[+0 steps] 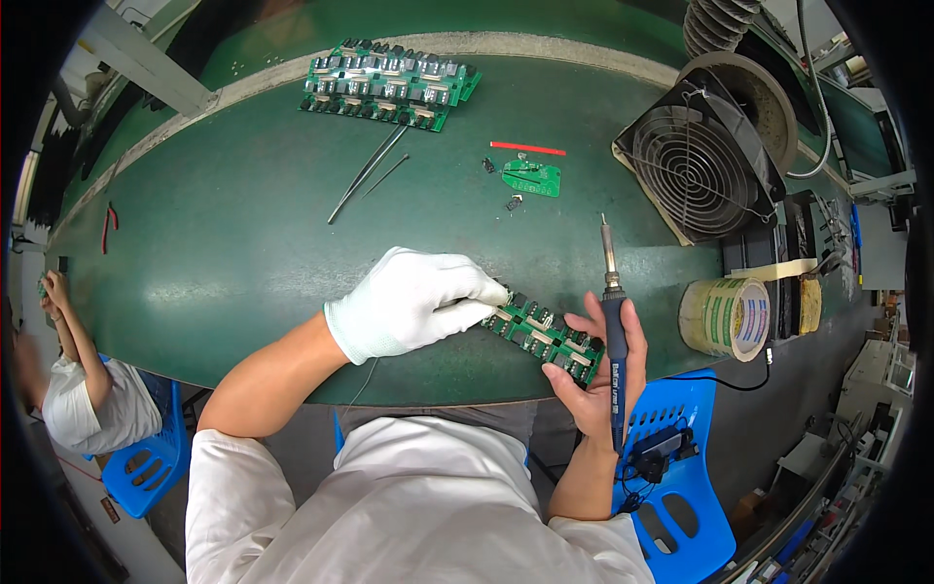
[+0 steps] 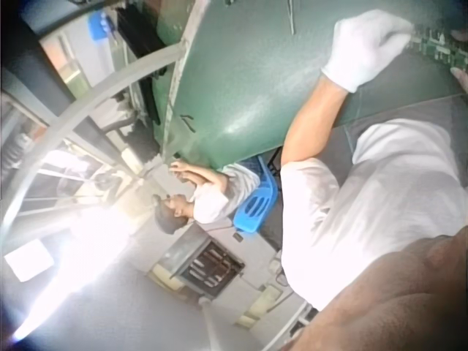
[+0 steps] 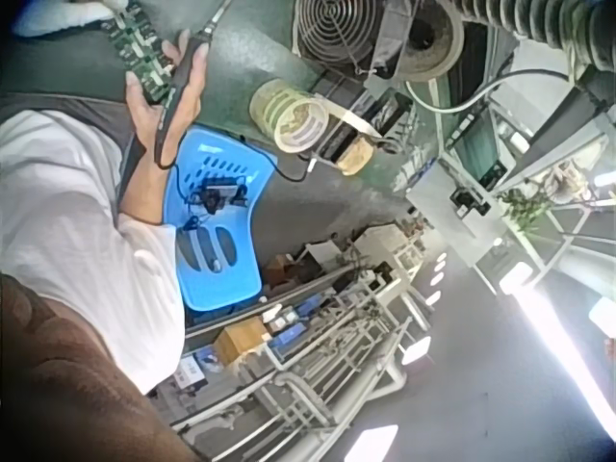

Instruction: Soldering components onto a printed circuit board at an industrial workstation.

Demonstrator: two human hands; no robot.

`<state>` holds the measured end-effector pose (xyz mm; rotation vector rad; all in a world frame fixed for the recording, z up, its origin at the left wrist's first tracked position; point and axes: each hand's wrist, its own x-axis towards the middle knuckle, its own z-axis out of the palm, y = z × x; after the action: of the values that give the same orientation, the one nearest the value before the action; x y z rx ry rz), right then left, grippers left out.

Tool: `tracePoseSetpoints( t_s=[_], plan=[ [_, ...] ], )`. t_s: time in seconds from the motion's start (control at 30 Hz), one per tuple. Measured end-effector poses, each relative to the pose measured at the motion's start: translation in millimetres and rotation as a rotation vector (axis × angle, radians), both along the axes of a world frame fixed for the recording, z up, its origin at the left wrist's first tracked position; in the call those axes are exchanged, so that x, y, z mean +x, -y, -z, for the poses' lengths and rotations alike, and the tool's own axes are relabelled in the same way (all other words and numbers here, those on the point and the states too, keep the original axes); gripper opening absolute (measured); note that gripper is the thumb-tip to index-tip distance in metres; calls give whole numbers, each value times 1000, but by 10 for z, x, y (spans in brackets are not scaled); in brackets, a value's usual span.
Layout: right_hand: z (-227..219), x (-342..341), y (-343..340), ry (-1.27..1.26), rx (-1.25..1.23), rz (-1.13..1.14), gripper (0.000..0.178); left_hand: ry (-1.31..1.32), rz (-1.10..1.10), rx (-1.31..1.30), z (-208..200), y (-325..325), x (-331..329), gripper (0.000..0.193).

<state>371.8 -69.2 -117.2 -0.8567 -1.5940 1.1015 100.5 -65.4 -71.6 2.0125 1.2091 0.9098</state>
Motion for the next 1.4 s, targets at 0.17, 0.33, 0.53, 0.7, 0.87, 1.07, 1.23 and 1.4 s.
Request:
tracePoseSetpoints(
  t_s=[0.17, 0.33, 0.53, 0.7, 0.87, 1.07, 1.23, 1.4],
  plan=[
    [-3, -3, 1, 7, -15, 12, 99, -88, 44, 117, -33, -13, -55, 23],
    [-49, -8, 7, 1, -40, 7, 99, -186, 96, 233, -57, -13, -87, 33],
    [-76, -1, 11, 4, -71, -25, 99, -368, 78, 342, -25, 2, -55, 37],
    [-114, -10, 11, 12, -83, -14, 97, -460, 59, 389, -47, 1, -42, 38],
    [-99, -30, 12, 26, -64, 19, 95, -461, 42, 475, -47, -58, -41, 39],
    [-49, -42, 20, 49, 18, 60, 90, -406, 56, 430, 4, -80, -50, 42],
    [-137, -71, 41, 120, 72, 87, 86, -386, 53, 405, 33, -88, -51, 44],
    [-171, -82, 87, 185, 74, 103, 81, -354, 51, 383, 18, -109, -47, 50]
  ],
)
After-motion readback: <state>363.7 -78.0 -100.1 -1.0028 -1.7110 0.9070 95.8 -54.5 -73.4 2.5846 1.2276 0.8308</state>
